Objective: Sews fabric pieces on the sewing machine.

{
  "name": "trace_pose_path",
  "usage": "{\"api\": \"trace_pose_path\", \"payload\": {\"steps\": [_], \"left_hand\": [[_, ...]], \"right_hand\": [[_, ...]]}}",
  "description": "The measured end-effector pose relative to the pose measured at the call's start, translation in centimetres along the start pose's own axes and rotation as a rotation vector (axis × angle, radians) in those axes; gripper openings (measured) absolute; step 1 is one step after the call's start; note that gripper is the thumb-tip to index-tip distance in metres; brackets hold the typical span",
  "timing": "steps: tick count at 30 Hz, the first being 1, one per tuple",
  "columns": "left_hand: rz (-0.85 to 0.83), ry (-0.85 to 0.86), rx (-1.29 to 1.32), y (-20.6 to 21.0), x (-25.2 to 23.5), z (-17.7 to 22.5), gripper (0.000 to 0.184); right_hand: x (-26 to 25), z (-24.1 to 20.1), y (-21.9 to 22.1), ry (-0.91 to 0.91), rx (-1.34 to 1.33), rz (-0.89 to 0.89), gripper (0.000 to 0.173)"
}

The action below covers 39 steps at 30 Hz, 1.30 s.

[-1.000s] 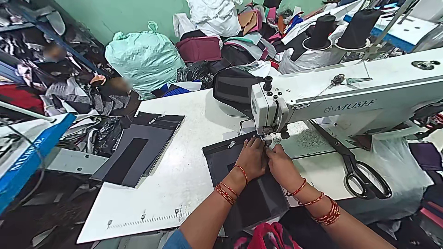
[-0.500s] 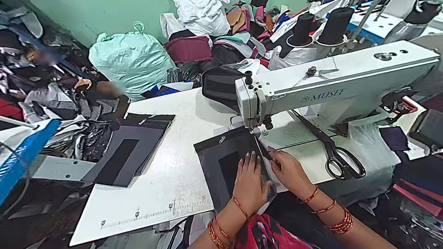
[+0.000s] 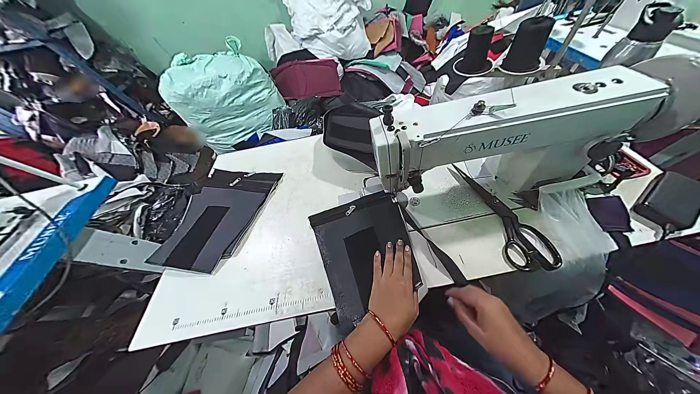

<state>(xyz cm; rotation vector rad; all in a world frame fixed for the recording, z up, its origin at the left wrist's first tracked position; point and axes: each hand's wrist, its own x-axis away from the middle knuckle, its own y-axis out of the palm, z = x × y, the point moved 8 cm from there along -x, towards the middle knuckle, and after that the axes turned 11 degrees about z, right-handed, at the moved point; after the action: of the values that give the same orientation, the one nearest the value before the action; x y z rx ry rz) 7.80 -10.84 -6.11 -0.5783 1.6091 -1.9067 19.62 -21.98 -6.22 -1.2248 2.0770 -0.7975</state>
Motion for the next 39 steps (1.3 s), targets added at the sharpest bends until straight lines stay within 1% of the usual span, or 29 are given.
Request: {"api": "trace_pose_path", "payload": {"steps": [1, 2, 3, 4, 5, 8, 10, 12, 13, 15, 16, 17, 18, 20, 21, 24, 25, 26, 27, 29, 30, 31, 32, 33, 35, 36, 37, 39], "left_hand": [[-0.009, -0.008, -0.003, 0.1, -0.1, 0.2, 0.074], [-0.028, -0.018, 0.003, 0.1, -0.2, 0.3, 0.074], [-0.040, -0.025, 0.006, 0.1, -0.3, 0.5, 0.074], [-0.046, -0.030, 0.001, 0.0, -0.3, 0.6, 0.074], [-0.053, -0.037, -0.004, 0.0, -0.3, 0.7, 0.073], [-0.090, -0.048, -0.020, -0.1, -0.3, 0.7, 0.073], [-0.106, -0.051, -0.029, -0.1, -0.4, 0.9, 0.073], [-0.093, -0.041, -0.029, 0.0, -0.3, 1.0, 0.075], [-0.058, -0.028, -0.003, 0.0, -0.2, 0.9, 0.076], [0.108, 0.007, 0.035, -0.6, -0.2, 0.8, 0.079], [0.125, -0.012, 0.034, -1.1, -0.4, 0.8, 0.086], [0.062, -0.053, 0.038, -1.5, -0.8, 0.9, 0.092], [-0.038, -0.103, 0.050, -1.7, -1.2, 1.1, 0.093], [-0.240, -0.216, 0.068, -2.1, -2.5, 1.5, 0.086], [-0.297, -0.274, 0.070, -2.2, -3.2, 1.6, 0.084], [-0.359, -0.434, 0.089, -2.5, -5.5, 1.3, 0.094], [-0.375, -0.469, 0.101, -2.6, -6.3, 1.0, 0.094], [-0.402, -0.481, 0.108, -2.7, -7.0, 0.6, 0.091], [-0.429, -0.466, 0.117, -2.8, -7.5, 0.2, 0.081], [-0.453, -0.421, 0.142, -2.9, -8.0, -0.2, 0.052], [-0.452, -0.404, 0.161, -2.9, -8.1, -0.5, 0.043], [-0.448, -0.388, 0.189, -2.8, -8.0, -0.8, 0.042], [-0.434, -0.376, 0.225, -2.7, -8.0, -1.2, 0.041], [-0.411, -0.364, 0.268, -2.7, -8.0, -1.7, 0.037], [-0.373, -0.332, 0.344, -2.6, -7.9, -2.3, 0.034], [-0.354, -0.317, 0.372, -2.5, -7.8, -2.6, 0.034], [-0.334, -0.307, 0.399, -2.5, -7.8, -2.9, 0.032], [-0.292, -0.292, 0.448, -2.4, -7.7, -3.3, 0.031]], "right_hand": [[0.7, 0.4, 2.0, 0.132, -0.130, -0.237, 0.031], [1.2, 0.8, 3.8, 0.245, -0.233, -0.415, 0.038], [1.3, 1.2, 5.2, 0.312, -0.300, -0.515, 0.047], [1.1, 1.3, 6.2, 0.345, -0.361, -0.541, 0.052], [0.9, 1.4, 7.0, 0.367, -0.431, -0.524, 0.051], [0.7, 1.8, 8.8, 0.464, -0.685, -0.442, 0.025], [0.7, 2.0, 9.3, 0.480, -0.792, -0.398, 0.013], [0.7, 1.9, 9.2, 0.432, -0.858, -0.377, 0.011], [0.9, 1.7, 9.0, 0.388, -0.894, -0.384, 0.015], [1.1, 0.8, 8.3, 0.332, -0.918, -0.436, 0.019], [1.2, 0.5, 7.8, 0.321, -0.899, -0.455, 0.017], [1.1, 0.1, 7.1, 0.304, -0.876, -0.462, 0.018], [1.1, -0.3, 6.4, 0.274, -0.845, -0.461, 0.019], [0.8, -1.2, 5.1, 0.198, -0.764, -0.433, 0.024], [0.6, -1.5, 4.6, 0.166, -0.711, -0.416, 0.026], [0.3, -2.3, 4.0, 0.112, -0.578, -0.413, 0.032], [0.2, -2.5, 3.9, 0.101, -0.551, -0.418, 0.032], [0.0, -2.8, 3.8, 0.085, -0.530, -0.421, 0.032], [-0.2, -3.0, 3.6, 0.066, -0.500, -0.436, 0.033], [-0.8, -3.6, 2.9, 0.031, -0.385, -0.527, 0.035], [-1.4, -3.9, 2.4, 0.017, -0.303, -0.580, 0.038], [-2.2, -4.2, 1.7, 0.009, -0.217, -0.610, 0.042], [-3.5, -4.5, 0.9, 0.009, -0.138, -0.588, 0.044], [-5.0, -4.7, 0.1, 0.015, -0.072, -0.504, 0.041], [-8.8, -4.8, -0.9, 0.013, 0.010, -0.208, 0.031], [-10.9, -4.5, -0.5, 0.018, 0.020, -0.093, 0.030], [-12.8, -4.0, 0.4, 0.043, 0.015, -0.036, 0.033], [-15.6, -3.1, 2.7, 0.125, -0.025, -0.026, 0.038]]}}
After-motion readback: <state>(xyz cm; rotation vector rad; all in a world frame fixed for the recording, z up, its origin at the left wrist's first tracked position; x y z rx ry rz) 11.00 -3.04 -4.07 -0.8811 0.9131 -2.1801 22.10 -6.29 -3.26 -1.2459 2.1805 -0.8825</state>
